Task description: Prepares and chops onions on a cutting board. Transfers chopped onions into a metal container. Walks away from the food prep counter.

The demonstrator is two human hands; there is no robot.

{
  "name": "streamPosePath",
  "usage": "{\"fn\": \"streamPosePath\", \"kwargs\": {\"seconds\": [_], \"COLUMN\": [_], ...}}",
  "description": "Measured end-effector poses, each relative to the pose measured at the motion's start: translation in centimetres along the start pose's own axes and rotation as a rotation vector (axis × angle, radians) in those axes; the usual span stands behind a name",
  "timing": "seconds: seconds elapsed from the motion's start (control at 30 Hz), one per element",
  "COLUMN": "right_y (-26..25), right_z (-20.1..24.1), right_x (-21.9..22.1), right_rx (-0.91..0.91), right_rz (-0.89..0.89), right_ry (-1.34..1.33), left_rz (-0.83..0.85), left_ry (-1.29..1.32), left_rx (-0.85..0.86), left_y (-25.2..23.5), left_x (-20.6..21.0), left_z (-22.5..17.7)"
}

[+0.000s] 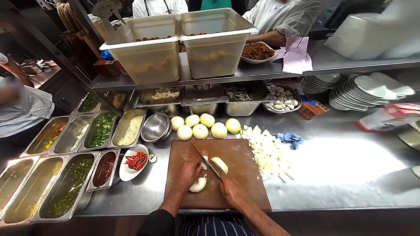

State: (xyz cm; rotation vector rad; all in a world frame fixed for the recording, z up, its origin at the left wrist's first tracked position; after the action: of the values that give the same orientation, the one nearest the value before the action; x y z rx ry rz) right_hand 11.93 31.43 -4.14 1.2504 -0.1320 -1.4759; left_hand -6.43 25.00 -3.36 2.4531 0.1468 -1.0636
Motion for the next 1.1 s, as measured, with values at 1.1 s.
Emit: {"fn": "streamPosePath", "kwargs": {"seconds": [1.1], "right_y": [1.8], "right_z": [0.8], "right_x": [3.5], "right_rx": [-0.126], "right_rz": [0.104], "right_ry": [0.129], "left_rz": [0.041], "left_ry": [-0.186], "left_rx": [-0.295], "left_y": [8.8], "left_x": [5.6], "left_z": [-1.1]}}
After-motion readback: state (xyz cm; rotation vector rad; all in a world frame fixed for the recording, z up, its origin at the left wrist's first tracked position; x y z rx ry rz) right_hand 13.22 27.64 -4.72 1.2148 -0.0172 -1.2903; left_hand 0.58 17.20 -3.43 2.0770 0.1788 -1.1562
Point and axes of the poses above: each hand's wrist, its own y-axis away from the middle knuckle, its own x-axis out of the palm, z = x × y, the point moved 10 cm from there along -y, towards the middle knuckle, and after that the axes turned 11 degrees about z, right-handed, at the moved point
